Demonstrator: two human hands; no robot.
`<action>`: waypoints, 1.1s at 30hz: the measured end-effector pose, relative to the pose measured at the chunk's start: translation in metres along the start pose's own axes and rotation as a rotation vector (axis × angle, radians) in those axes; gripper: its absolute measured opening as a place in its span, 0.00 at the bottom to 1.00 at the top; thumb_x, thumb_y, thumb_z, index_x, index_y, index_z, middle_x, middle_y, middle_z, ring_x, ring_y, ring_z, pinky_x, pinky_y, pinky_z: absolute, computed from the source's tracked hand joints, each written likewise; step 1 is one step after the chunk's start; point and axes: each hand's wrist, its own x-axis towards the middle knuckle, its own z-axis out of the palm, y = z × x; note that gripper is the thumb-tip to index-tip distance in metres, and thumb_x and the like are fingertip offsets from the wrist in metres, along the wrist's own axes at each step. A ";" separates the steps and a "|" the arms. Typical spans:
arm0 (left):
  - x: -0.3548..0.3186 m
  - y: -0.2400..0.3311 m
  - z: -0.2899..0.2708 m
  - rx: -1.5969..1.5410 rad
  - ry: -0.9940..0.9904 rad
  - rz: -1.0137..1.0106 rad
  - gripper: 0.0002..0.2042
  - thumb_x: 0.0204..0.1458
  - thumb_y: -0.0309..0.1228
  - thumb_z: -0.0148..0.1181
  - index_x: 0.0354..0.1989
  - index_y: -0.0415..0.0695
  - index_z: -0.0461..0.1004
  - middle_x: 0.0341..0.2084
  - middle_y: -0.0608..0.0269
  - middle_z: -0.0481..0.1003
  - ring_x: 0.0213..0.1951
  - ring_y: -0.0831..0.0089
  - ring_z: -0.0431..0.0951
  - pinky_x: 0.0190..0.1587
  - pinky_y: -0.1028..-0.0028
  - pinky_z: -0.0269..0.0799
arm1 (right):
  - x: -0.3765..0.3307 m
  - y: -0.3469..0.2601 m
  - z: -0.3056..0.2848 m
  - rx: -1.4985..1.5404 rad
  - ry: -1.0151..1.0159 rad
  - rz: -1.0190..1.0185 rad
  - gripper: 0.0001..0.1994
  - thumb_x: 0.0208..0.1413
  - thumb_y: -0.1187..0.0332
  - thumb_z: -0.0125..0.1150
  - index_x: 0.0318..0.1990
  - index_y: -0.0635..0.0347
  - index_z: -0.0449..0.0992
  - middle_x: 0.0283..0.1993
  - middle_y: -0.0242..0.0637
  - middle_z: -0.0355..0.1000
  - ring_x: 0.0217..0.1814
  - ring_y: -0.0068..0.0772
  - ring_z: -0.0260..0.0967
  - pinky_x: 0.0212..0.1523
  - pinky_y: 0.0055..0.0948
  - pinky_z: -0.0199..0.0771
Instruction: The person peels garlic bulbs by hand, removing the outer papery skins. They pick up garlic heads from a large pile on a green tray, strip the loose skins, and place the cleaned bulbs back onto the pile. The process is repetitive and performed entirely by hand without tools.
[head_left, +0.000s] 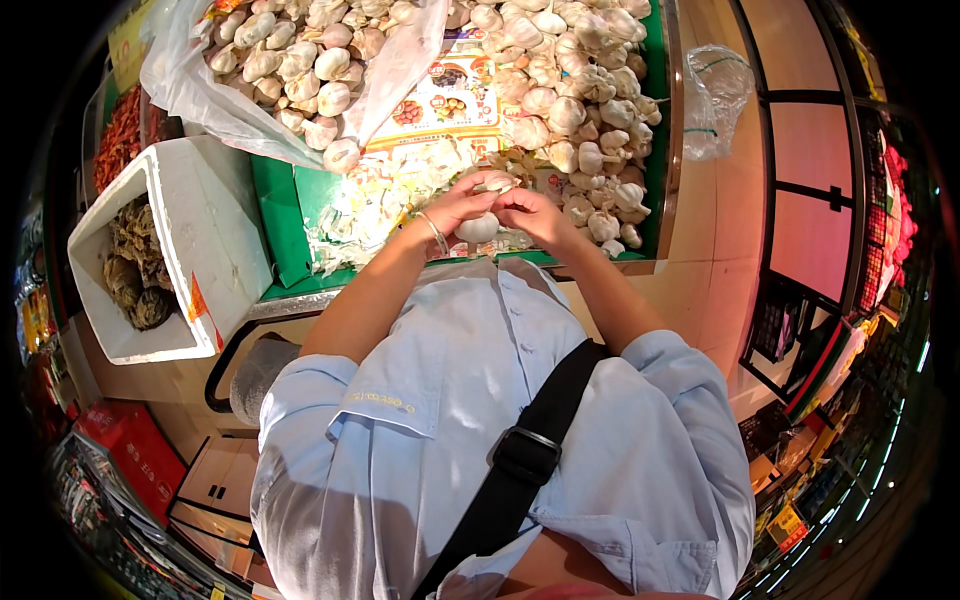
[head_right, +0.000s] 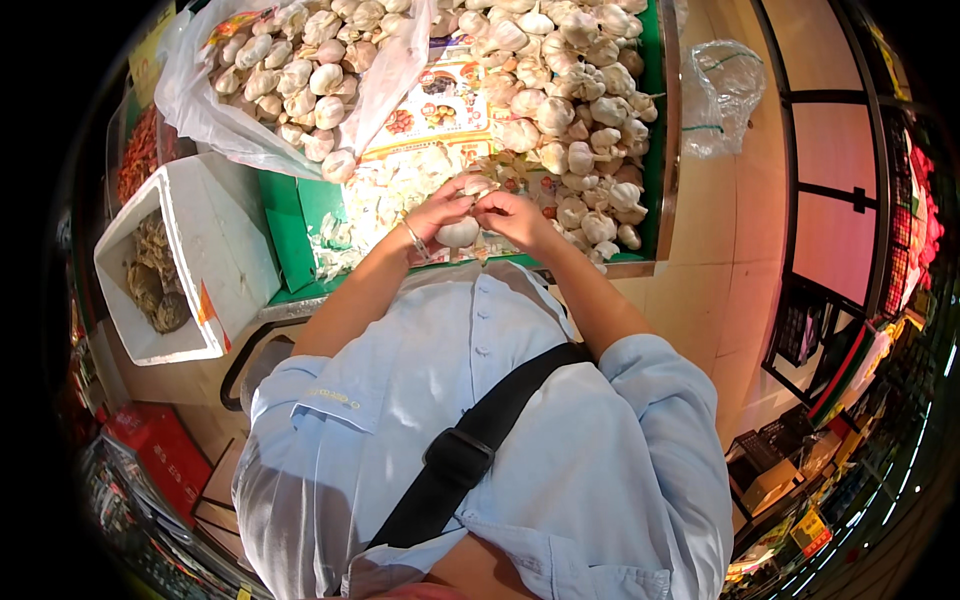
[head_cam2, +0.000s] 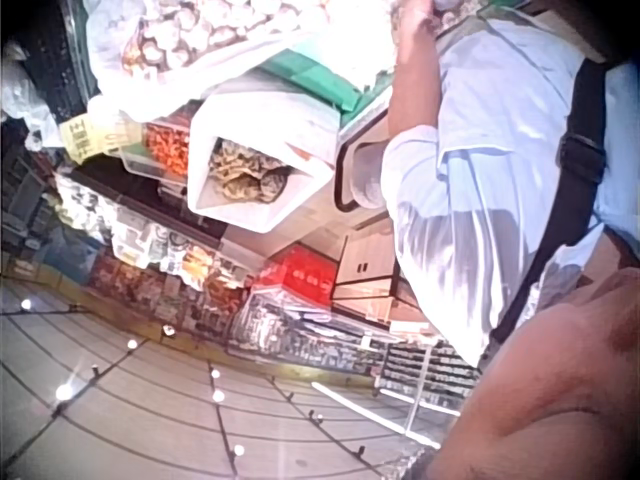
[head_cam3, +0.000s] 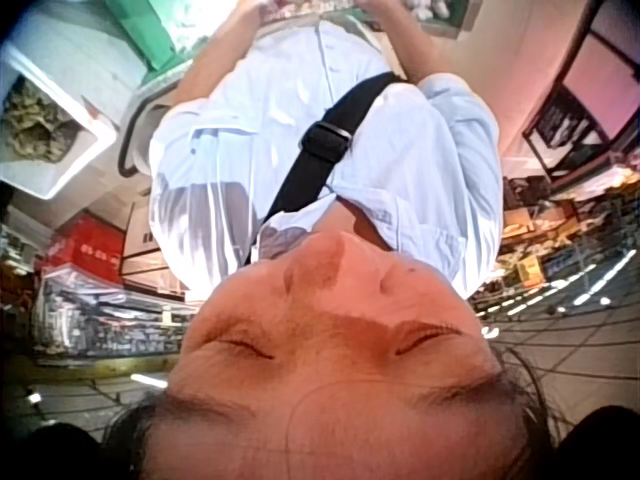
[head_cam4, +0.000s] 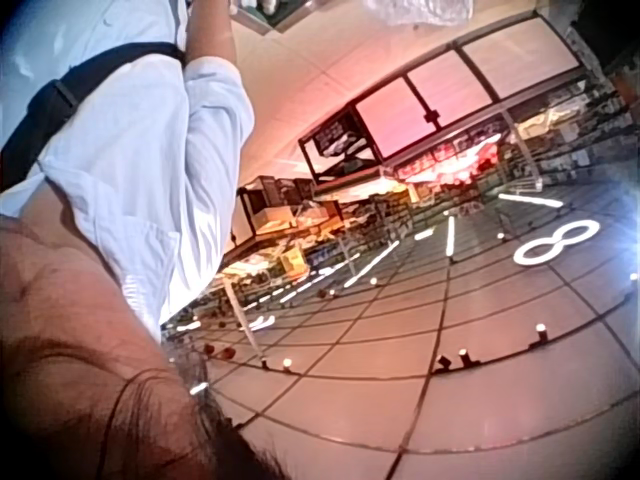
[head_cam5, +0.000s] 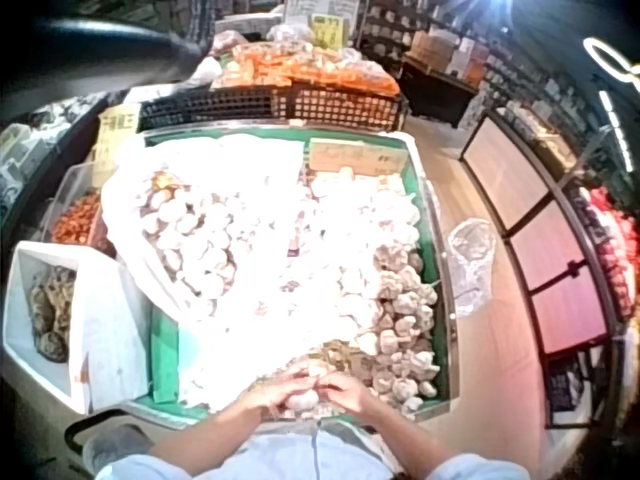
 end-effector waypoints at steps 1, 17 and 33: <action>0.001 0.001 -0.003 0.068 0.000 -0.038 0.20 0.48 0.34 0.49 0.50 0.50 0.57 0.35 0.64 0.68 0.32 0.77 0.71 0.27 0.77 0.70 | 0.000 -0.001 0.000 -0.035 -0.049 -0.003 0.04 0.48 0.73 0.49 0.31 0.63 0.68 0.26 0.28 0.64 0.29 0.16 0.59 0.30 0.16 0.60; -0.011 -0.004 -0.016 -0.243 0.092 0.009 0.18 0.49 0.36 0.45 0.49 0.49 0.57 0.39 0.59 0.69 0.33 0.68 0.73 0.27 0.70 0.71 | -0.024 0.043 -0.040 -1.664 0.159 0.034 0.09 0.40 0.70 0.50 0.33 0.54 0.69 0.34 0.37 0.63 0.43 0.40 0.59 0.38 0.38 0.62; -0.009 -0.017 -0.029 -0.041 0.077 -0.097 0.17 0.51 0.43 0.43 0.50 0.56 0.57 0.39 0.65 0.68 0.33 0.69 0.73 0.24 0.70 0.71 | -0.002 0.011 -0.047 -0.403 0.278 0.344 0.11 0.43 0.70 0.52 0.38 0.58 0.67 0.35 0.40 0.66 0.32 0.32 0.63 0.33 0.27 0.65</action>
